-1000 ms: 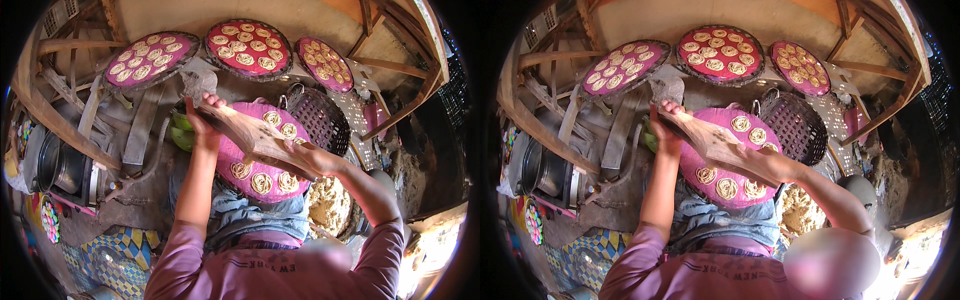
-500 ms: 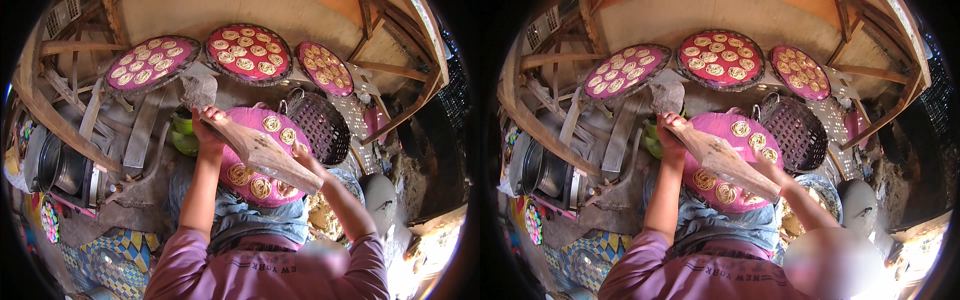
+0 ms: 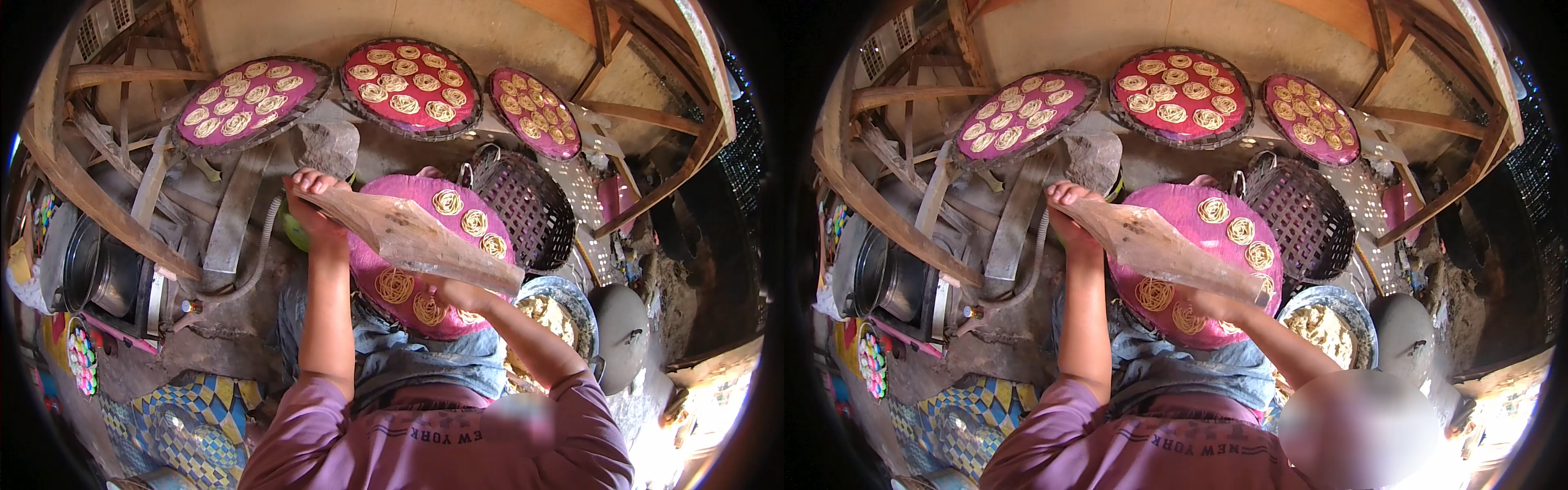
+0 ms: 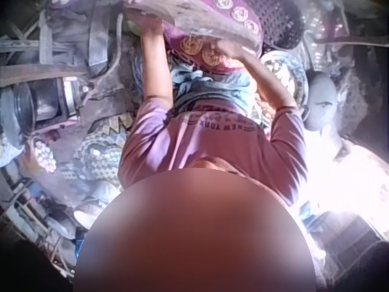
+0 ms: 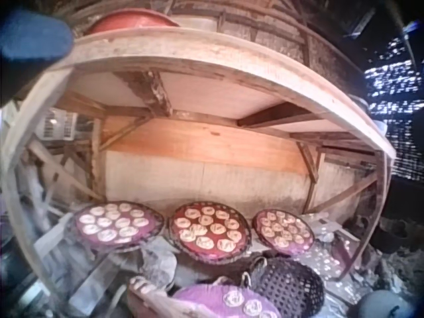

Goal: The person scoops dough from a large pot and pipes it into spiral shapes onto purple trays using a wooden tool with a nozzle. The person repeatedly fills the tool and pipes multiple spirals, arranging them in rows on the trays.

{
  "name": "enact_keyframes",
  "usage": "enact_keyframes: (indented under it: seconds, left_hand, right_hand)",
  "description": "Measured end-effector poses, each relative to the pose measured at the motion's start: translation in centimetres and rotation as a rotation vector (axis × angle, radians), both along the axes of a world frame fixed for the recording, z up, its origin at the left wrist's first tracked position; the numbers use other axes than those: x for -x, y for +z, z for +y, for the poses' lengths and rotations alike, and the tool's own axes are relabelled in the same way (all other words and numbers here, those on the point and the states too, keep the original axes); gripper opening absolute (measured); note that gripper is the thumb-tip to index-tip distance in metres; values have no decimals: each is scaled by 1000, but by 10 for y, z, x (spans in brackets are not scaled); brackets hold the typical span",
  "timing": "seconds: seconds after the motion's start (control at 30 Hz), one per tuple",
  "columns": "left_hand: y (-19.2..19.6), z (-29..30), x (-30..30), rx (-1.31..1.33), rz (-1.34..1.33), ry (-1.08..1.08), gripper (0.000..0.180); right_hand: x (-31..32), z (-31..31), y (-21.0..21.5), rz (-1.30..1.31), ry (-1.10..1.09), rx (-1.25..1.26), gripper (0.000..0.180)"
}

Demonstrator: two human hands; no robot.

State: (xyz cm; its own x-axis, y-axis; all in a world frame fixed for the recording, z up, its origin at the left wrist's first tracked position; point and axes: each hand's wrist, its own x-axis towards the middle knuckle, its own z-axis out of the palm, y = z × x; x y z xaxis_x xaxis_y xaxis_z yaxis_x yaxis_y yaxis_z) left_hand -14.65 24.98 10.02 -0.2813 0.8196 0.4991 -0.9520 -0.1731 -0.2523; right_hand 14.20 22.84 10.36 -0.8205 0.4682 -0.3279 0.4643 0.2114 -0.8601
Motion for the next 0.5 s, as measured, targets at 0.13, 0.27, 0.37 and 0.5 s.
enact_keyframes:
  seconds: [0.13,0.27,0.37,0.5]
  left_hand:
    - [37,-2,4,-99,74,-77,49]
    - [58,12,-15,-97,273,10,58]
    - [49,37,-66,226,280,-39,67]
    - [10,64,-113,47,237,-239,57]
  right_hand:
    - [-7,9,38,117,-20,156,56]
    - [-58,37,103,267,-93,838,73]
    - [-93,34,127,-41,-106,524,73]
    - [-100,21,125,-264,-279,349,70]
